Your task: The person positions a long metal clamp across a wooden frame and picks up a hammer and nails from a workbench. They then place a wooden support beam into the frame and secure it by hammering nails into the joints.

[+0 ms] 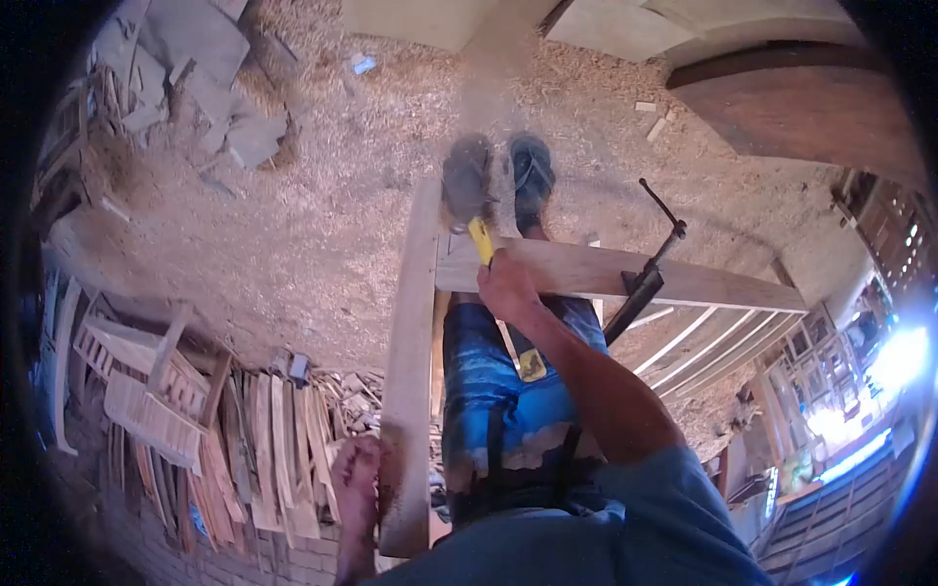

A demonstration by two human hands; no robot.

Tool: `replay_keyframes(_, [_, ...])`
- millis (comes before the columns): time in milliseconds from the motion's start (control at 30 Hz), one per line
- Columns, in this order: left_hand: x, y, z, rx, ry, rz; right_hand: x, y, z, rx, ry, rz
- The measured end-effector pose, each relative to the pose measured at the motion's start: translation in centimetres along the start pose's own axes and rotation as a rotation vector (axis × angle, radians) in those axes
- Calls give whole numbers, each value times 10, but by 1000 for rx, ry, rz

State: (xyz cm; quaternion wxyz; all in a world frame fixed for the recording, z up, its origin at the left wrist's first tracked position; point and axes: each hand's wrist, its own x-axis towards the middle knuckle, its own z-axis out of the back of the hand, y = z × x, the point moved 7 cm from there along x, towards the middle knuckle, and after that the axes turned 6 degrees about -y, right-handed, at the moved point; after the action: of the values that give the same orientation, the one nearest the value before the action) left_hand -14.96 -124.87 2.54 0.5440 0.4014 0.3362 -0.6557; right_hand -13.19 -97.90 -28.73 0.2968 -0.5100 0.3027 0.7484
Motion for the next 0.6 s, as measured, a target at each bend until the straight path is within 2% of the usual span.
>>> replay_keyframes(100, [-27,14,13,13,-85,-159,-1,40,89,239,-239,251])
replay_keyframes(167, [-54,7,27,179,-104,-59,-9,79,190,-21,-493,414])
replay_keyframes(200, [-58,5,28,243,-121,-29,-10,92,222,178,-549,347])
replay_keyframes(267, [-73,27,32,151,1,138,-15,116,284,609,-695,260])
replay_keyframes(300, [-87,32,39,112,67,230,-12,106,275,676,-827,292])
replay_keyframes(333, [-87,19,43,295,31,219,-3,83,231,639,-861,291])
replay_keyframes(367, [-89,18,40,202,-6,222,7,60,167,434,-769,256])
replay_keyframes(400, [-91,16,35,104,-42,216,12,33,93,215,-493,158])
replay_keyframes(433, [-93,14,33,13,-71,211,5,12,37,59,-55,16])
replay_keyframes(467, [-95,23,45,267,-116,110,-20,6,18,193,289,-208])
replay_keyframes(567, [-90,71,57,41,-243,32,8,-4,63,56,-170,255])
replay_keyframes(600, [-90,45,46,61,-309,-72,16,8,107,39,-282,348])
